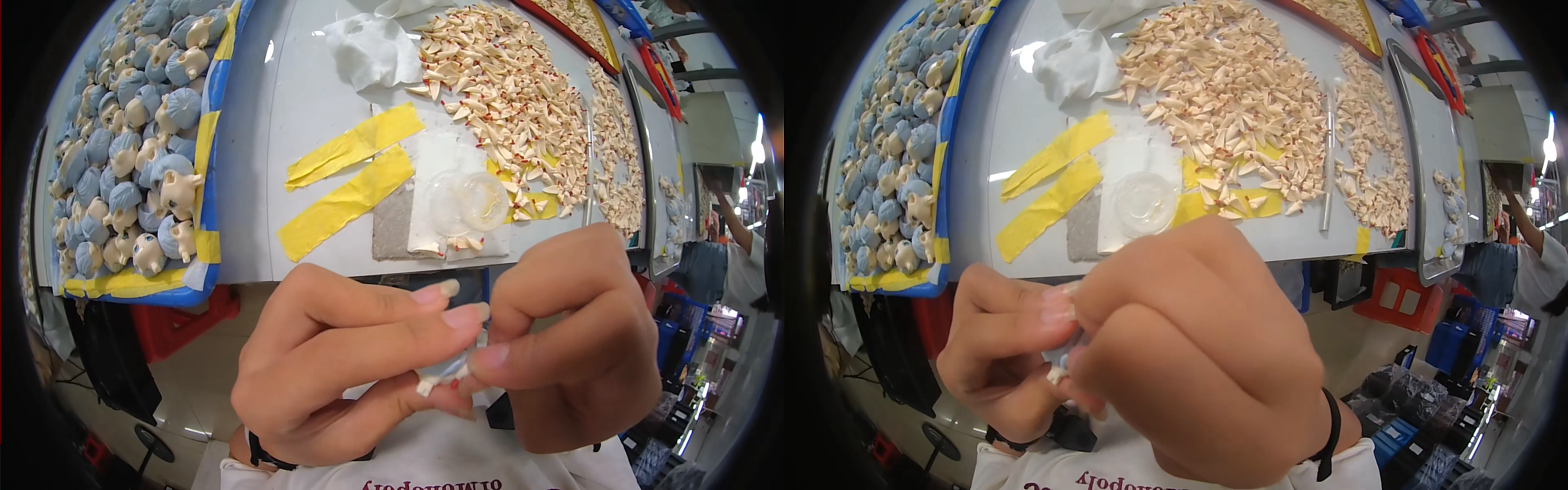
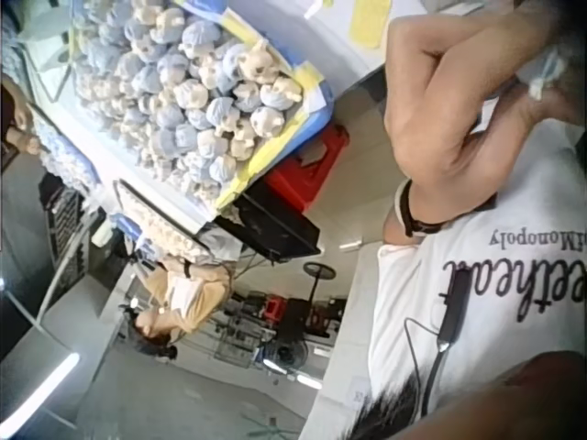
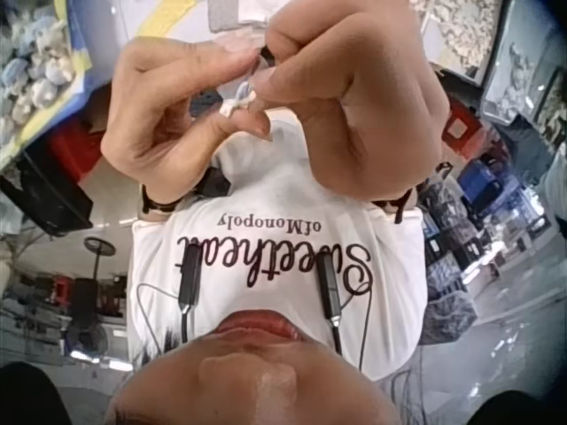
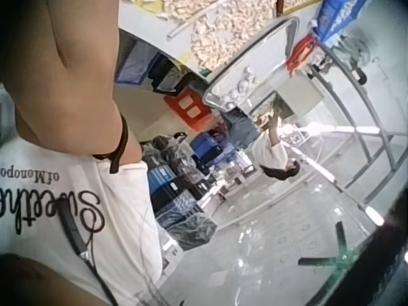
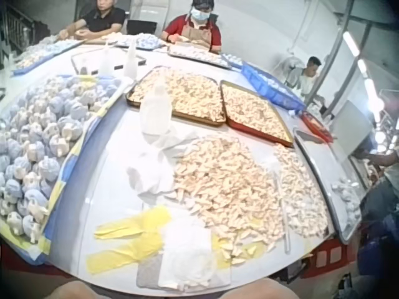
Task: The person assembles small doll heads by inserting individual strands of light-colored hair into the top of each head. They pick up a doll head from a blue tray, insert a hair strand, and place the finished head back on the tray. This process is repeated continuously.
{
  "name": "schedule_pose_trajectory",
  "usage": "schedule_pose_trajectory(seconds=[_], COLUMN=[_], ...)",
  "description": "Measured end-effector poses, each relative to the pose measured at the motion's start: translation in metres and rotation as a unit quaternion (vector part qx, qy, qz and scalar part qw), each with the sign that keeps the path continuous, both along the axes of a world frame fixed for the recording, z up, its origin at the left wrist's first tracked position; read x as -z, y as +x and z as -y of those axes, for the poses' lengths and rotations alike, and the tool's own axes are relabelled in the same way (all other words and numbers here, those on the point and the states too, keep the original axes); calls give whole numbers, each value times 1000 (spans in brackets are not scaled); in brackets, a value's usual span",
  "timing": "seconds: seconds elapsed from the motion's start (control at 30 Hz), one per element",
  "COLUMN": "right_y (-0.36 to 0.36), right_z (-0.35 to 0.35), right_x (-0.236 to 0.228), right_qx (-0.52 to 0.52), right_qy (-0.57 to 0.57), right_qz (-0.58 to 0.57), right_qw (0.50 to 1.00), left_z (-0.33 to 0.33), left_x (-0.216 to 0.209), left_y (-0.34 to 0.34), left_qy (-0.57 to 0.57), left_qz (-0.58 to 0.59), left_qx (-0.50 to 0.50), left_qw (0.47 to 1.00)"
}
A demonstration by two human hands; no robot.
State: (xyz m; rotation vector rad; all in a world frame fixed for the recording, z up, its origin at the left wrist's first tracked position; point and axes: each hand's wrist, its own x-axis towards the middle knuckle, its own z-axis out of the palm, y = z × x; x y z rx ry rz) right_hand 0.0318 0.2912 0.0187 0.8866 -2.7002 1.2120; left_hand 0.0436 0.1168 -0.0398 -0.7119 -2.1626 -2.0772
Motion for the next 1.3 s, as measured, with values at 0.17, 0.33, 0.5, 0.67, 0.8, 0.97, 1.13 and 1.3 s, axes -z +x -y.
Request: schedule_pose_trajectory(seconds=[0.17,0.33,0.5,0.67,0.8,0.97,1.13,1.3], right_y=[-3,-27,-59,-64,-62,-59,-55,-47], right_z=[-2,-46,-80,-78,-78,-82,-83,-79], right_x=[14,11,20,27,25,24,25,26], right_qx=[7,185,181,196,202,254,283,324], right_qy=[-76,-65,170,213,188,105,59,-40], right_qz=[-13,-30,-12,5,-23,-73,-75,-36], right_qw=[997,980,969,957,961,959,955,945], left_z=[-1,3,0,5,5,4,4,7], left_x=[1,15,15,20,16,15,14,13], left_y=[-6,-8,-9,-14,-17,-17,-15,-8], left_qy=[-43,44,137,79,33,59,88,116], left_qz=[-49,11,94,51,45,57,54,79], left_qx=[-16,-49,-90,-66,-71,-74,-49,-55], left_qw=[998,998,982,993,996,994,993,989])
